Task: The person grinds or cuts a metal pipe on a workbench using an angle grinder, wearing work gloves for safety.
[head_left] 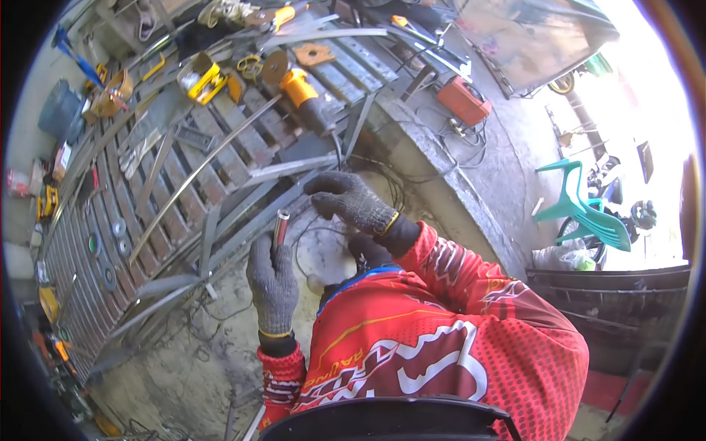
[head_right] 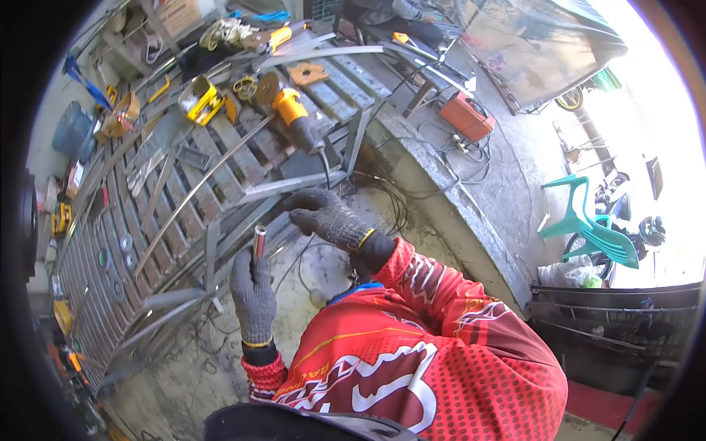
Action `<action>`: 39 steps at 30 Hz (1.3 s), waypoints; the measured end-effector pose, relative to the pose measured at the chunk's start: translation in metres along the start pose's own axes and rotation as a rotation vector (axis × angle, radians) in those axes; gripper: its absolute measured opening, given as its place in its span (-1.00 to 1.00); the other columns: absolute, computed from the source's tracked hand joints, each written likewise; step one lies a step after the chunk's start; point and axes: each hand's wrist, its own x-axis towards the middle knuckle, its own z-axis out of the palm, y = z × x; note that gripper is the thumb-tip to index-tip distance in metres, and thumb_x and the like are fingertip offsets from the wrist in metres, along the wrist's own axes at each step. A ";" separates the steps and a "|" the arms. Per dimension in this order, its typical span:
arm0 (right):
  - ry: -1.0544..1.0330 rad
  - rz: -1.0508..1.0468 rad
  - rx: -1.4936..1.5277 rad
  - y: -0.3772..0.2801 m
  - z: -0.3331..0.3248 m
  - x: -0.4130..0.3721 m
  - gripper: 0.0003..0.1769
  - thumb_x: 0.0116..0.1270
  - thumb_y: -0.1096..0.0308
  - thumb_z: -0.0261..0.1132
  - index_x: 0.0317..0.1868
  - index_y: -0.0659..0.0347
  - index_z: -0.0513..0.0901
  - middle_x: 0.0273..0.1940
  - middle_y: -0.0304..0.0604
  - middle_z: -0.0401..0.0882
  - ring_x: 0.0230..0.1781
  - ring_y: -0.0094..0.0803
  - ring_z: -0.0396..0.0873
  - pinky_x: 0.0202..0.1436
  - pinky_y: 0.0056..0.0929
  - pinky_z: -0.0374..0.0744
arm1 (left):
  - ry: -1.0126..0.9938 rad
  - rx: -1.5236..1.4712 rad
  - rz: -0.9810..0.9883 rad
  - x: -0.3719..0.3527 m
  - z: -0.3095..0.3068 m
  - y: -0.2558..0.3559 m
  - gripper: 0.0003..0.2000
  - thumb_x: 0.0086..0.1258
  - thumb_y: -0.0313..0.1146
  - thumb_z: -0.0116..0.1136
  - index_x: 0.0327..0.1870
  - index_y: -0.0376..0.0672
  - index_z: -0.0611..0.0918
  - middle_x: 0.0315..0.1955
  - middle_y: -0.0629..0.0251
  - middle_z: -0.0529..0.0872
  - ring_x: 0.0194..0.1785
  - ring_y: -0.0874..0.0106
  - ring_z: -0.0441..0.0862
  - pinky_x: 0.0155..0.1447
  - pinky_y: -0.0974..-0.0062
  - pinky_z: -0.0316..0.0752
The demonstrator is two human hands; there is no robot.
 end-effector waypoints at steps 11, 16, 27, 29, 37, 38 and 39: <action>0.283 0.124 -0.633 0.011 -0.113 0.189 -0.28 0.10 -0.17 0.48 0.10 0.24 0.67 0.03 0.24 0.70 0.08 0.05 0.70 0.14 -0.08 0.63 | 0.123 -0.093 -0.211 0.051 0.070 0.030 -0.89 0.51 -0.47 0.08 -0.11 -0.34 0.54 -0.31 0.27 0.42 -0.43 0.50 0.51 -0.34 0.43 0.44; 0.380 0.122 -0.584 0.004 -0.115 0.241 -0.28 0.08 0.09 0.52 0.23 0.19 0.55 0.06 0.18 0.71 0.11 0.09 0.68 0.16 -0.12 0.63 | 0.200 0.047 -0.157 0.079 0.111 0.052 -0.86 0.52 -0.42 0.13 -0.22 -0.31 0.49 -0.37 0.25 0.38 -0.35 0.41 0.43 -0.24 0.39 0.39; 0.001 -0.275 -0.023 0.052 -0.240 0.183 -0.13 -0.04 0.31 0.64 0.32 0.28 0.49 0.00 -0.20 0.66 -0.07 -0.33 0.65 0.08 -0.29 0.66 | 0.093 0.378 0.143 0.195 0.148 0.078 -0.76 0.44 -0.42 0.23 0.04 -0.34 0.62 -0.17 -0.01 0.60 -0.09 0.04 0.59 0.02 0.20 0.51; -0.018 -0.146 0.097 0.049 -0.271 0.146 -0.05 -0.07 0.42 0.65 0.39 0.18 0.42 0.11 -0.23 0.60 0.08 -0.41 0.60 0.15 -0.30 0.64 | -0.021 0.328 0.138 0.221 0.172 0.067 -0.76 0.43 -0.43 0.23 0.04 -0.34 0.62 -0.16 -0.03 0.60 -0.08 0.01 0.59 0.03 0.18 0.51; 0.629 0.149 0.261 0.062 -0.317 -0.028 -0.06 -0.05 0.40 0.64 0.37 0.17 0.38 0.06 -0.21 0.57 -0.01 -0.41 0.60 0.05 -0.32 0.67 | -0.151 0.374 0.371 0.320 0.272 0.024 -0.76 0.38 -0.32 0.28 0.02 -0.15 0.67 -0.11 0.01 0.64 0.00 -0.01 0.62 0.09 0.03 0.52; 0.689 0.149 0.341 0.064 -0.311 -0.046 -0.06 -0.07 0.42 0.64 0.36 0.17 0.39 0.06 -0.21 0.57 0.00 -0.41 0.60 0.04 -0.33 0.68 | -0.146 0.397 0.387 0.329 0.281 0.020 -0.75 0.37 -0.32 0.29 0.02 -0.13 0.67 -0.10 0.04 0.65 0.03 -0.01 0.62 0.11 0.03 0.52; 0.791 0.193 0.342 0.068 -0.304 -0.063 -0.07 -0.08 0.46 0.62 0.36 0.17 0.39 0.06 -0.22 0.57 0.01 -0.40 0.60 0.04 -0.32 0.68 | -0.142 0.423 0.401 0.335 0.288 0.017 -0.75 0.37 -0.32 0.29 0.03 -0.11 0.66 -0.08 0.07 0.66 0.06 0.00 0.62 0.12 0.03 0.52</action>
